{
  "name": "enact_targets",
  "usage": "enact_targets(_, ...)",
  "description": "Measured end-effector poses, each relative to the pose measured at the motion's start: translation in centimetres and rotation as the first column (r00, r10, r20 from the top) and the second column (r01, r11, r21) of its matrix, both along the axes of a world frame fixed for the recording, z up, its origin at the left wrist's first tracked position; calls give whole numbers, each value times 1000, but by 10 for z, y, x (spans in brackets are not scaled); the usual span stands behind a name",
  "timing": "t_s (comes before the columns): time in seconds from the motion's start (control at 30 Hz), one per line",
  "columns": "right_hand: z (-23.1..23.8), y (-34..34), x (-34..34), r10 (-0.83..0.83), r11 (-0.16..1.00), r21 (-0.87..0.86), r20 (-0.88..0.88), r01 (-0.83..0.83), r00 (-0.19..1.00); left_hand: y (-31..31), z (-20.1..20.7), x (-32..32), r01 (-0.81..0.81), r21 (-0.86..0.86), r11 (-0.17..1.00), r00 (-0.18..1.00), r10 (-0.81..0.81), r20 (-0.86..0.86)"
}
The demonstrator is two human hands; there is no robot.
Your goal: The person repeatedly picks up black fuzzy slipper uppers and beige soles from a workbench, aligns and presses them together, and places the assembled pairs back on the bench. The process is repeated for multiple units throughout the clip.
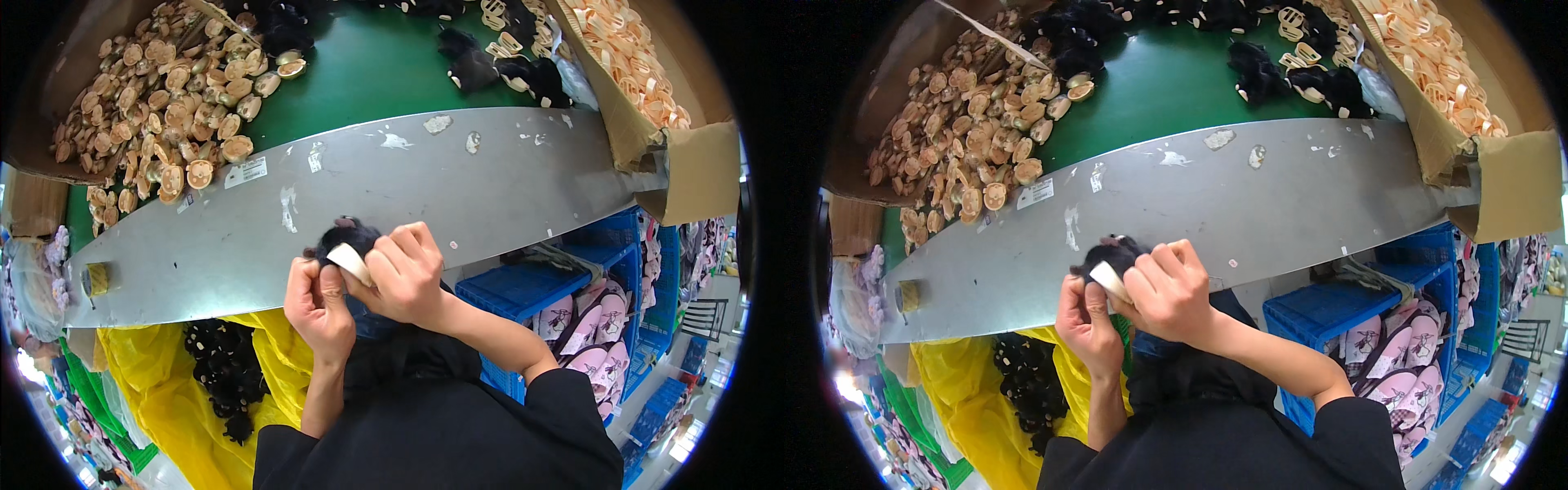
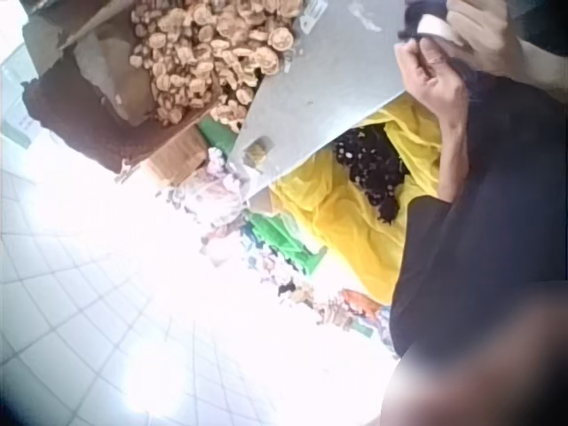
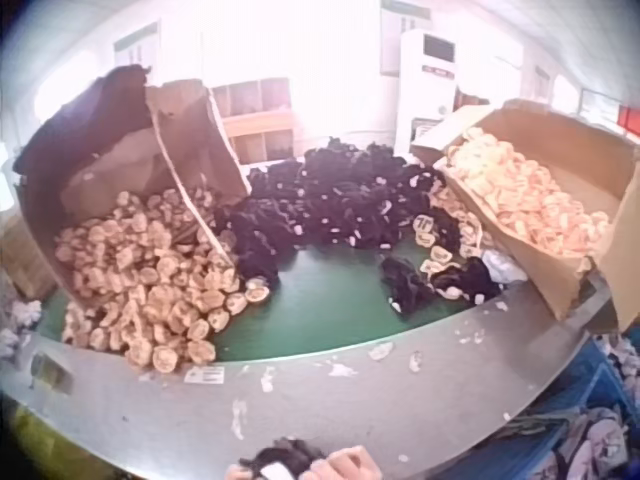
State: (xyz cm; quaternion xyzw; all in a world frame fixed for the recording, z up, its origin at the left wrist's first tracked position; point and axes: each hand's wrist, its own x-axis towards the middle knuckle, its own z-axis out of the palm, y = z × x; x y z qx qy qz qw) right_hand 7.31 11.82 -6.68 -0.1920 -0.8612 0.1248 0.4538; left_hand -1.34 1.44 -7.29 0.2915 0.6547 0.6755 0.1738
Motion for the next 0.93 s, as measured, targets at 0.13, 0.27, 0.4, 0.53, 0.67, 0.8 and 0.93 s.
enact_targets(0.13, -13, 8, -1, -22, 996, -80, 44, 26, 999, 7, 0, 3, -6, -73, 997, 998, 2, -66)
enact_targets(0.27, -5, 20, 4, 14, 961, -276, 15, -10, 1000, 18, 1, -3, 11, -62, 998, 997, -16, -80)
enact_targets(0.4, -4, 14, 3, -37, 516, -817, -321, -257, 946, 28, 6, 2, 129, -107, 986, 961, -151, -233)
enact_targets(0.53, -16, 16, -2, 9, 397, -853, -365, -338, 931, 29, 3, 10, 108, -155, 982, 929, -155, -336)
enact_targets(0.67, -15, 16, -10, 33, 592, -779, -232, -206, 972, 28, -7, 6, 130, -140, 982, 930, -170, -326)
enact_targets(0.8, -8, 17, -18, 22, 703, -703, -121, -101, 992, 26, -19, 0, 150, -109, 983, 944, -175, -279)
enact_targets(0.93, -7, 17, -24, 82, 738, -649, -182, -183, 980, 19, -15, -4, 186, -95, 978, 956, -202, -212)
